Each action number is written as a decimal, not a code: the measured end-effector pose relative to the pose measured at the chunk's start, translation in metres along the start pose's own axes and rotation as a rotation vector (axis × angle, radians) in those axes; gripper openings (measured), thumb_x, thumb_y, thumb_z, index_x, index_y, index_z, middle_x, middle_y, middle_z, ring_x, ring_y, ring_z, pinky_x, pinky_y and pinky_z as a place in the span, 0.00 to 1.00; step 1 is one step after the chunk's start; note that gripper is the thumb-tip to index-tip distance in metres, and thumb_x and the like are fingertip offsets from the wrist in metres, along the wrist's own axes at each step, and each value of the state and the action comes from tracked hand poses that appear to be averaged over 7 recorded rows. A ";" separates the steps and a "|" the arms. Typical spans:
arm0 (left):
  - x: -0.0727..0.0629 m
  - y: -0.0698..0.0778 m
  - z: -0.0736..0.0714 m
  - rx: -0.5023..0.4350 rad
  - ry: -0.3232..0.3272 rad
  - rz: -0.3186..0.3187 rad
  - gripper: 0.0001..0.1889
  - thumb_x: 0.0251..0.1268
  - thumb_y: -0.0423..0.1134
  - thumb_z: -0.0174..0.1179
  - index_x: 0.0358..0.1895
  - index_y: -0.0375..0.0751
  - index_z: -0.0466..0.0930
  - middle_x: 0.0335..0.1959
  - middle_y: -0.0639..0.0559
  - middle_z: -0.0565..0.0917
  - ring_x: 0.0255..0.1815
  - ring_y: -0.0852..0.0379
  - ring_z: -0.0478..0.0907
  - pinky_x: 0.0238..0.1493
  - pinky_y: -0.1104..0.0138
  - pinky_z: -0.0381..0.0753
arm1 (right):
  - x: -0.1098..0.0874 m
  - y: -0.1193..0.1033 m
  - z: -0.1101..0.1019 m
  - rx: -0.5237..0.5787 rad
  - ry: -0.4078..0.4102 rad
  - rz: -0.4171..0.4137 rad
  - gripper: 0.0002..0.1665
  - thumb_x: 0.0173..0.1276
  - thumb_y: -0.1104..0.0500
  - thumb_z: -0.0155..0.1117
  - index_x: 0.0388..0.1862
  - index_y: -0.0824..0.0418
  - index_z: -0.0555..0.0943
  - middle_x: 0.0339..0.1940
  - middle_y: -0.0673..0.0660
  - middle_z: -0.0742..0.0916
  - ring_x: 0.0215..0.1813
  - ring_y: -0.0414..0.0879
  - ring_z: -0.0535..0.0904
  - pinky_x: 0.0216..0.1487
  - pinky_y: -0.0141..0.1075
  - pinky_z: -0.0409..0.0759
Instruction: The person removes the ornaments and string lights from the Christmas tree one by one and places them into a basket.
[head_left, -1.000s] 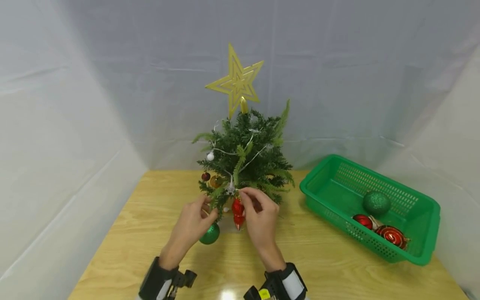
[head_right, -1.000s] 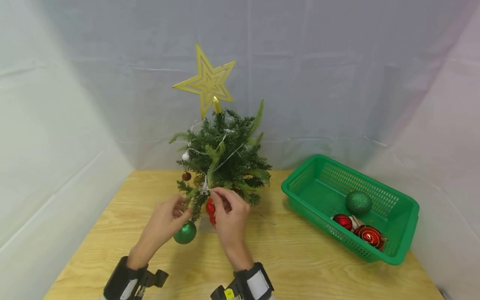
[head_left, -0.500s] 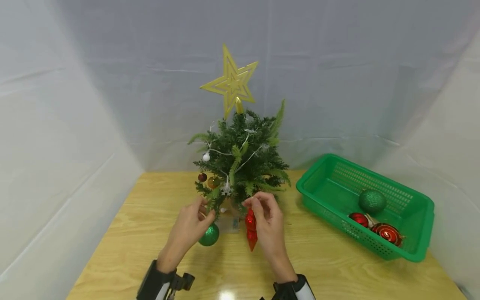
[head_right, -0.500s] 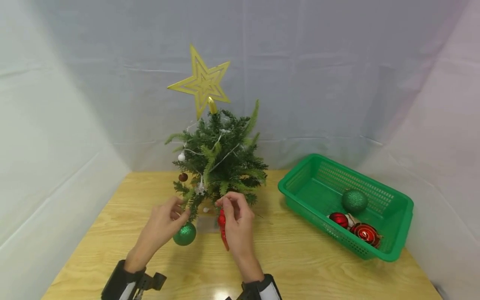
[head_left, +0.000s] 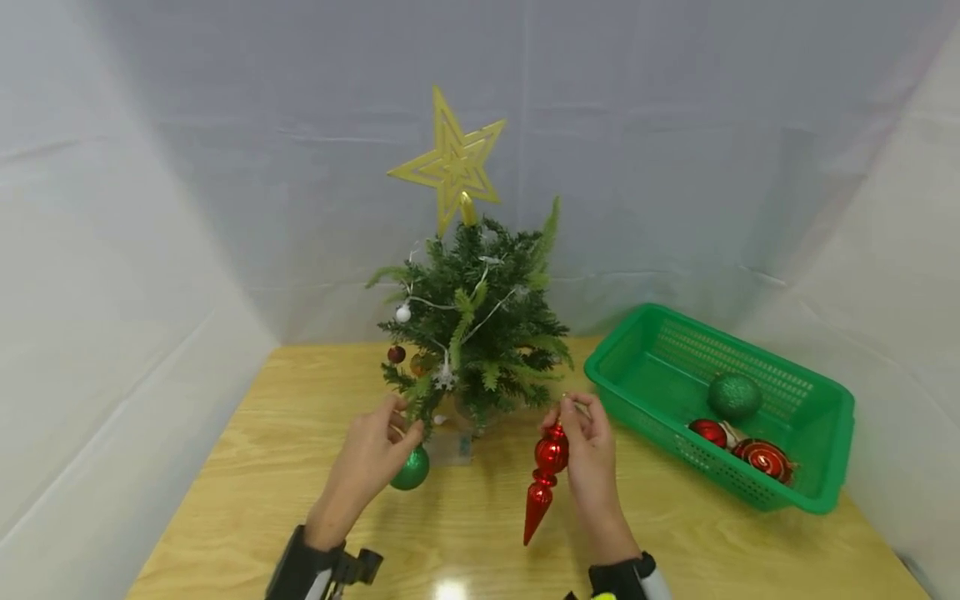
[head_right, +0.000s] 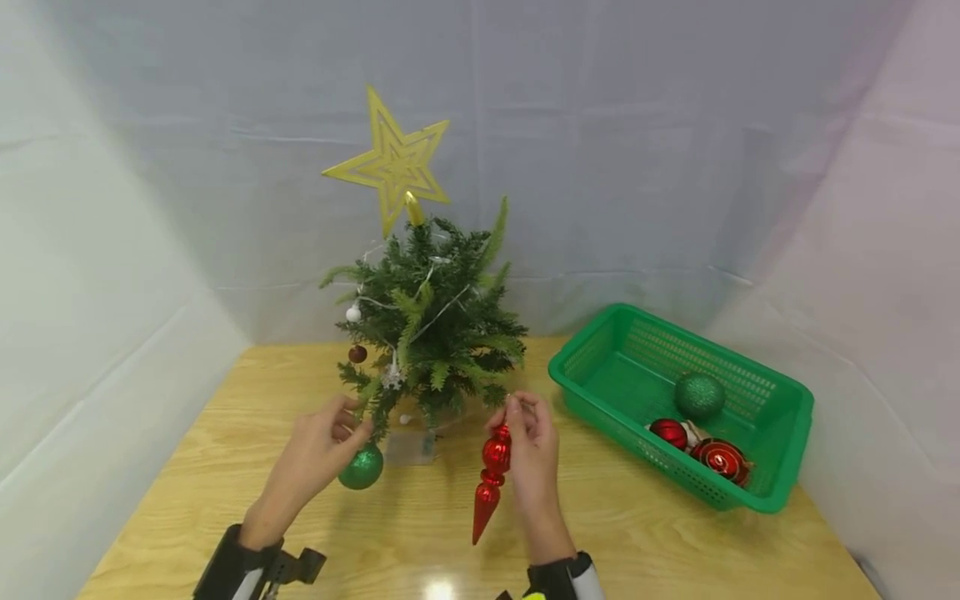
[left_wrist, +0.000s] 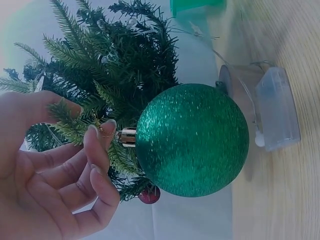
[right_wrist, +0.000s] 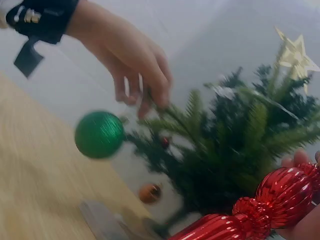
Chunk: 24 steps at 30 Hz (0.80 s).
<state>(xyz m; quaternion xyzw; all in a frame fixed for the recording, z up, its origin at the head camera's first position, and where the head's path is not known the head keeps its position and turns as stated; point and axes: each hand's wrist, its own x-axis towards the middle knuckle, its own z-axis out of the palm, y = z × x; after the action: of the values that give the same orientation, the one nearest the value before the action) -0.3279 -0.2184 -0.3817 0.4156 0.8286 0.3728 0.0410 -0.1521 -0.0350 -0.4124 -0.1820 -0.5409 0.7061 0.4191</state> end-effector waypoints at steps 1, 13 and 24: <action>0.001 0.000 0.000 -0.002 -0.002 -0.001 0.18 0.67 0.38 0.60 0.55 0.30 0.74 0.37 0.42 0.83 0.32 0.52 0.81 0.29 0.63 0.82 | 0.004 -0.002 -0.007 -0.012 0.022 -0.021 0.12 0.78 0.56 0.49 0.48 0.64 0.70 0.29 0.52 0.82 0.36 0.46 0.81 0.41 0.36 0.83; 0.003 0.001 0.001 0.005 -0.010 0.004 0.18 0.66 0.37 0.60 0.54 0.28 0.74 0.36 0.43 0.83 0.32 0.53 0.81 0.29 0.63 0.82 | 0.045 -0.037 -0.088 -0.174 0.182 -0.151 0.10 0.76 0.55 0.50 0.46 0.61 0.73 0.27 0.49 0.81 0.33 0.41 0.80 0.39 0.29 0.80; 0.003 0.000 0.001 0.002 -0.008 0.016 0.17 0.65 0.37 0.60 0.52 0.29 0.74 0.35 0.43 0.83 0.31 0.53 0.81 0.29 0.63 0.82 | 0.055 -0.045 -0.134 -0.358 0.210 -0.113 0.09 0.76 0.53 0.50 0.47 0.55 0.73 0.29 0.46 0.81 0.36 0.38 0.79 0.30 0.26 0.73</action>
<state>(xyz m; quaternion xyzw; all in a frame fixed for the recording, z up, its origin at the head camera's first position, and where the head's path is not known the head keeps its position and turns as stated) -0.3293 -0.2158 -0.3823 0.4238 0.8256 0.3703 0.0410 -0.0710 0.0936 -0.4070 -0.2955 -0.6203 0.5512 0.4734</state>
